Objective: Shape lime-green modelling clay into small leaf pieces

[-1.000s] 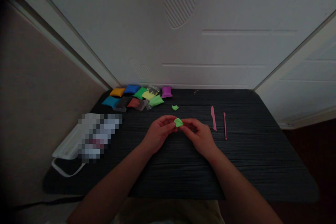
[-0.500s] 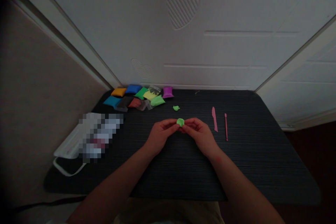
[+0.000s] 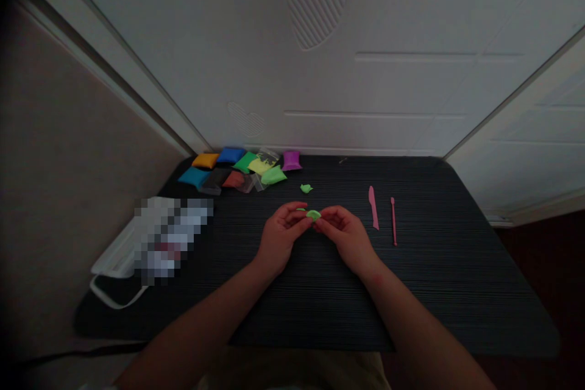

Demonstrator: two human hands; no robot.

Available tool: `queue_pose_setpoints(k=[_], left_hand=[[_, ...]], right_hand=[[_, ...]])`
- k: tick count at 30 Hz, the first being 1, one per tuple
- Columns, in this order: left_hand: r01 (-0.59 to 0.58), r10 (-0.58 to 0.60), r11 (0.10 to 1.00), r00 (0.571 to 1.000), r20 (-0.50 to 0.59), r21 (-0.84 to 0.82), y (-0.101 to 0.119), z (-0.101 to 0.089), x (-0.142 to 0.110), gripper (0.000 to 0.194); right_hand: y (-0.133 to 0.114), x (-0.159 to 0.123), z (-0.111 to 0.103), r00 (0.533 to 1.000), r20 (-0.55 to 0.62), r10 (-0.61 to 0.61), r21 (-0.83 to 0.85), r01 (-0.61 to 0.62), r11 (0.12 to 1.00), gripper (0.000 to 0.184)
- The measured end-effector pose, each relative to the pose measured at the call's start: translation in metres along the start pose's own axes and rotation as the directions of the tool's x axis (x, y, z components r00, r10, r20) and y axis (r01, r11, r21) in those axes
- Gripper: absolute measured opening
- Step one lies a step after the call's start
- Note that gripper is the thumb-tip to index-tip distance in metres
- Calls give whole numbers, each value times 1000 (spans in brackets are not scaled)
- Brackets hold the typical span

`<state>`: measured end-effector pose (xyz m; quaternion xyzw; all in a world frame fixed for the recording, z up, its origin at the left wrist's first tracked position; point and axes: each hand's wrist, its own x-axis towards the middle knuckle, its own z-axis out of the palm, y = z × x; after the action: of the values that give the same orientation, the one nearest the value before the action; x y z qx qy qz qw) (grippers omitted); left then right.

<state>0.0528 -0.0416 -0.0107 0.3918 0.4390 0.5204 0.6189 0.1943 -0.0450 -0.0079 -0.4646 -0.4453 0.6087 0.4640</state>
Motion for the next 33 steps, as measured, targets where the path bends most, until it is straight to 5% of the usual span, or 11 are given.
queue_pose_setpoints(k=[9,14,20,27,33], left_hand=[[68,-65,994,997,39,-82,-2,1,1,32],[70,-86,992,983,159,102,4,2,0,19],[51,-78,981,987,139,189,6,-2,1,20],[-126,3,863,970,243,490,2,1,-7,22],[-178,17,819,958,287,545,0,2,-10,30]], right_hand=[[5,1,0,1000,-11,8,-22,-9,1000,20],[1,0,-1,1000,-6,-14,-105,13,994,18],[-4,-1,-5,993,-43,-112,-207,101,973,18],[-3,-1,-6,986,10,-166,-421,155,894,15],[-4,0,-6,998,-7,-61,-267,57,962,16]])
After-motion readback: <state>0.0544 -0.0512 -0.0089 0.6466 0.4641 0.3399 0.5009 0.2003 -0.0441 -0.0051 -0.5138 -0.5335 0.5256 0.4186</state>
